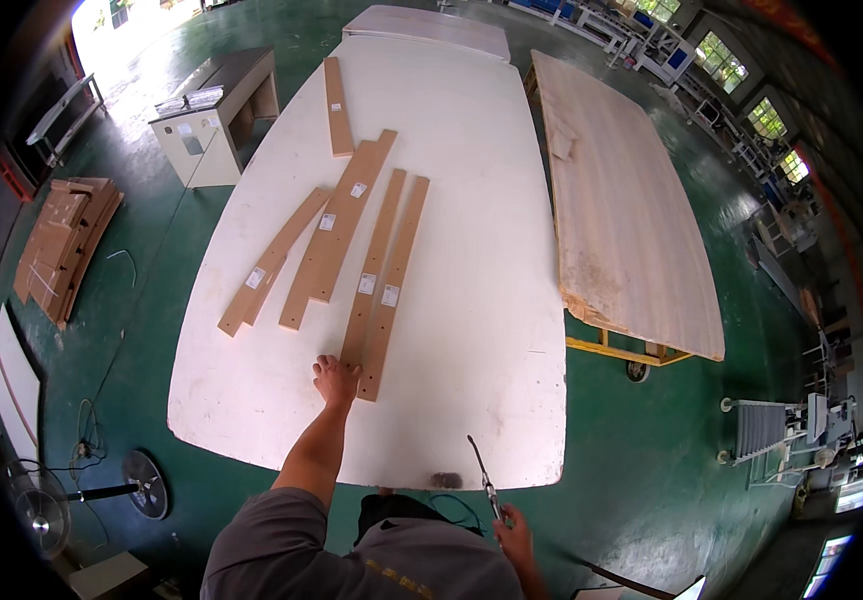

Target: The person retrieves wooden strips from a table and places them on a machine. They then use a tube to apply a small amount of adhesive to a metal blade and spread it evenly. Finally, they apply the adhesive from the blade onto the wooden strips.

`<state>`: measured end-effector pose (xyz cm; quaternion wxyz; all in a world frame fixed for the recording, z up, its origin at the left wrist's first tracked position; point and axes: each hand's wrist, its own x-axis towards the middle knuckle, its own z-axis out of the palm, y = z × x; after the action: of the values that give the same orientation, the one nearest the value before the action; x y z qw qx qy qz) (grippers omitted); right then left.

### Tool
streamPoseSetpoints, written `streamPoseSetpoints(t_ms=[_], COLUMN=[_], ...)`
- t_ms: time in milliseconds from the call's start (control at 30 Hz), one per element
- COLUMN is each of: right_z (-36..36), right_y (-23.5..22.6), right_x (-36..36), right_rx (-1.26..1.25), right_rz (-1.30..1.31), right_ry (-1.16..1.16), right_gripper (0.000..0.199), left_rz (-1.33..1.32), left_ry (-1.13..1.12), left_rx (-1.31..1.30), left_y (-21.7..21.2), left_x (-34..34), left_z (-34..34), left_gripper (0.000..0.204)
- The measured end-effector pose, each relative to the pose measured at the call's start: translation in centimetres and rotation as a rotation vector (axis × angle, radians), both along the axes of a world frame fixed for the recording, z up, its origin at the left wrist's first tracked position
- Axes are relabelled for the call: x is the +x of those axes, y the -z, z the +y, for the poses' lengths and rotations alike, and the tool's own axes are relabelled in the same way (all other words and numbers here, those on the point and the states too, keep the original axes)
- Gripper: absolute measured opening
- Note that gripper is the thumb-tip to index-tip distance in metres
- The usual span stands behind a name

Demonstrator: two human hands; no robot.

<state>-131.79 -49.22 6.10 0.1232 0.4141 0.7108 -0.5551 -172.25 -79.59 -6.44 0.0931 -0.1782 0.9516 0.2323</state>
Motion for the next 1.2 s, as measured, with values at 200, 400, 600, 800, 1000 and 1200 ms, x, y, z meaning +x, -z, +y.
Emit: streamPoseSetpoints(t_ms=[200,400,600,800,1000,1200], right_z=[4.1,1.8,3.1,1.3,-11.0,-25.7], right_y=[1.8,-3.2,1.1,4.2,0.2,-6.0], right_x=[-9.1,-9.5,1.0,3.1,-1.9,0.5], right_rx=[0.530,0.238,0.063,-0.429,-1.012,-0.895], right_rz=[0.297,0.325,0.112,0.058,0.206,0.579], right_ry=[-0.356,-0.317,-0.369,-0.399,-0.589,-0.786], right_gripper=[0.059,0.053,0.051,0.047,0.062,0.053], left_rz=[0.298,0.194,-0.291,-0.305,-0.063,0.275], left_ry=[0.191,0.229,0.222,0.077,0.115,0.063], left_rx=[-0.010,-0.056,0.416,1.107,0.907,0.617], left_y=[2.0,5.0,1.5,-5.2,-13.1,-15.9], left_x=[2.3,5.5,13.2,30.6,46.8,57.4], left_z=[3.1,4.4,1.5,-5.4,-8.2,-11.3], left_gripper=[0.054,0.069,0.063,0.070,0.055,0.053])
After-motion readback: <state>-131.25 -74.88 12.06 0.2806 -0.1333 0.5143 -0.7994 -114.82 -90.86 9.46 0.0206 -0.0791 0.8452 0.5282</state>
